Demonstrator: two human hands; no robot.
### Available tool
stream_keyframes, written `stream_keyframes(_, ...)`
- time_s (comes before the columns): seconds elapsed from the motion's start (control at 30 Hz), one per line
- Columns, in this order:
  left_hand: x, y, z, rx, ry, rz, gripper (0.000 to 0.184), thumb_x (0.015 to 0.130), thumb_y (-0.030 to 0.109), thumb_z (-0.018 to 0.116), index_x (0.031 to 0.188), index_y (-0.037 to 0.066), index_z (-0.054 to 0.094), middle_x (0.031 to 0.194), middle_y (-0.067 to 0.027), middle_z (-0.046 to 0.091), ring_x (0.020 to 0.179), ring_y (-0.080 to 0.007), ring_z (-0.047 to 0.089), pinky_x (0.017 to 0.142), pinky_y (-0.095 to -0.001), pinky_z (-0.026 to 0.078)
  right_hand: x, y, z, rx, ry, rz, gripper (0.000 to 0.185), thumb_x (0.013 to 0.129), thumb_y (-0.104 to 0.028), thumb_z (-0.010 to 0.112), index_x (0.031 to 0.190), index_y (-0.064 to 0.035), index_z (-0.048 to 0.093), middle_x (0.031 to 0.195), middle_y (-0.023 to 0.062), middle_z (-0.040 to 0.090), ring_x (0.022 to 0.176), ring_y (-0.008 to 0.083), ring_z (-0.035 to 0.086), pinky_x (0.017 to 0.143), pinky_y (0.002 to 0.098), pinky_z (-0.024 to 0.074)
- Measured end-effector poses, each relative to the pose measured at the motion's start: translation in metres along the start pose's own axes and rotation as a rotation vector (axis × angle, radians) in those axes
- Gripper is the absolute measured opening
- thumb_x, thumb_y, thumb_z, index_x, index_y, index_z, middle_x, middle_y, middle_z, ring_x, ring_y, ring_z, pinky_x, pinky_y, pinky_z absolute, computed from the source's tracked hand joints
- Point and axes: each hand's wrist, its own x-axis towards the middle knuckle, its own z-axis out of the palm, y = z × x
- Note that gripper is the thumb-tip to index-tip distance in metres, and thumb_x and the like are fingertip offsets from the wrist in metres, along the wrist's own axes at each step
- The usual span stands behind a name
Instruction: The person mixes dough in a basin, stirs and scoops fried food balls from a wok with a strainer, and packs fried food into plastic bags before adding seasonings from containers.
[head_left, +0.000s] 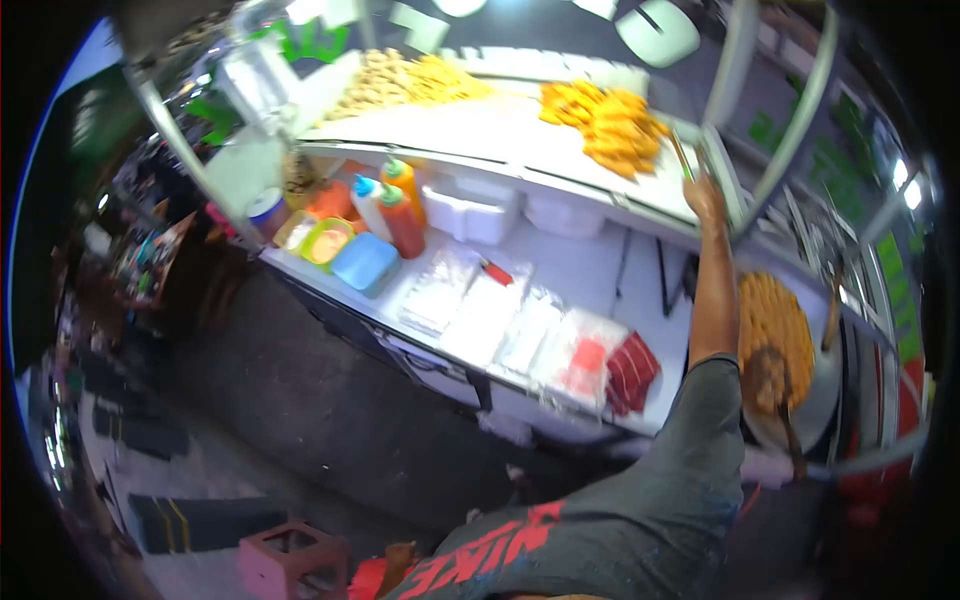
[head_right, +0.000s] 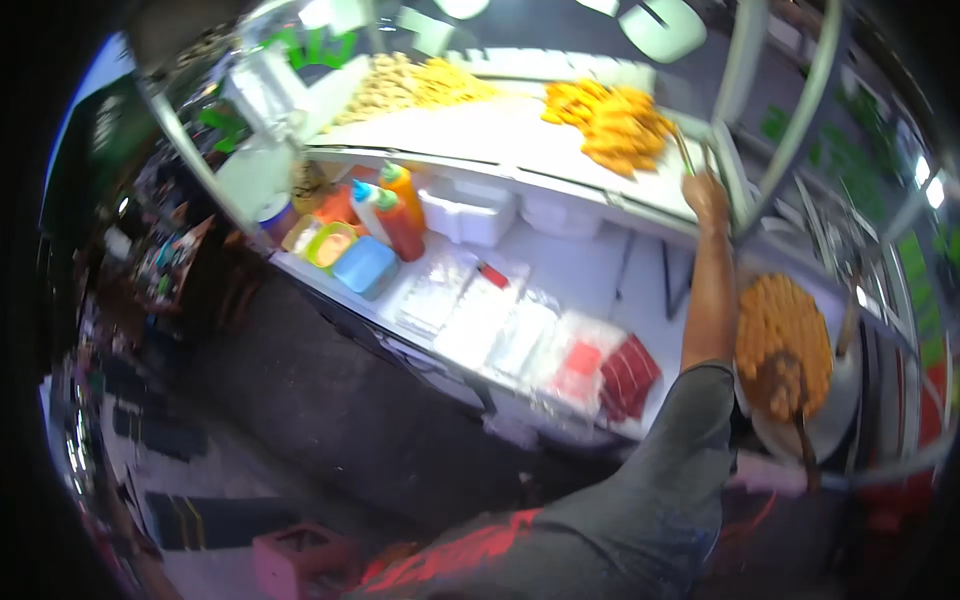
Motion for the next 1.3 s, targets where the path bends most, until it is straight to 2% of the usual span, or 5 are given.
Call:
stream_keyframes(0.23,0.055,-0.011,0.027,0.501,-0.035,0.248,0.039,0.085,0.041,0.066,0.077,0.003,0.072,0.063,-0.0074,0.066,0.061,-0.0119,0.062,0.058,-0.0332,0.049,-0.35,0.084,-0.041,0.666,-0.128,-0.196,0.047,0.092,-0.024,0.055,0.132,-0.0007,0.047,0.105,0.0215,0.062,0.1,0.0269,0.061,0.087,0.0344,0.0452)
stream_keyframes(0.7,0.052,0.113,0.026,-0.007,-0.008,-0.012,0.023,0.092,0.026,0.059,0.087,0.004,0.06,0.072,-0.0086,0.065,0.049,-0.0133,0.058,0.038,-0.0267,0.044,-0.195,0.024,0.159,0.127,0.105,-0.095,0.055,0.082,-0.029,0.066,0.114,0.0116,0.048,0.099,0.0389,0.055,0.081,0.0458,0.064,0.069,0.0461,0.0548)
stream_keyframes(0.93,0.015,0.019,0.026,0.449,-0.095,0.406,0.026,0.094,0.026,0.053,0.085,0.003,0.063,0.07,-0.0119,0.065,0.05,-0.0199,0.06,0.041,-0.0335,0.046,-0.196,0.016,0.143,-0.098,0.05,-0.132,0.044,0.081,-0.034,0.065,0.108,0.0001,0.059,0.092,0.0201,0.065,0.084,0.0367,0.066,0.071,0.0456,0.0534)
stream_keyframes(1.03,0.025,-0.04,0.033,1.159,-0.116,0.83,0.035,0.098,0.027,0.045,0.08,0.004,0.065,0.067,-0.0159,0.065,0.05,-0.0275,0.062,0.046,-0.0412,0.049,-0.233,-0.001,0.115,0.102,0.217,-0.3,0.033,0.081,-0.027,0.064,0.105,-0.0036,0.063,0.09,0.0155,0.066,0.08,0.034,0.065,0.071,0.0448,0.0513)
stream_keyframes(1.3,0.057,0.048,0.041,0.648,-0.222,0.715,0.045,0.099,0.029,0.039,0.074,0.003,0.065,0.058,-0.0159,0.063,0.048,-0.0271,0.063,0.048,-0.0421,0.05,-0.494,-0.008,0.107,0.923,-0.134,-0.87,0.007,0.081,-0.008,0.064,0.08,-0.0013,0.066,0.084,0.0129,0.068,0.081,0.0263,0.066,0.076,0.0349,0.0519)
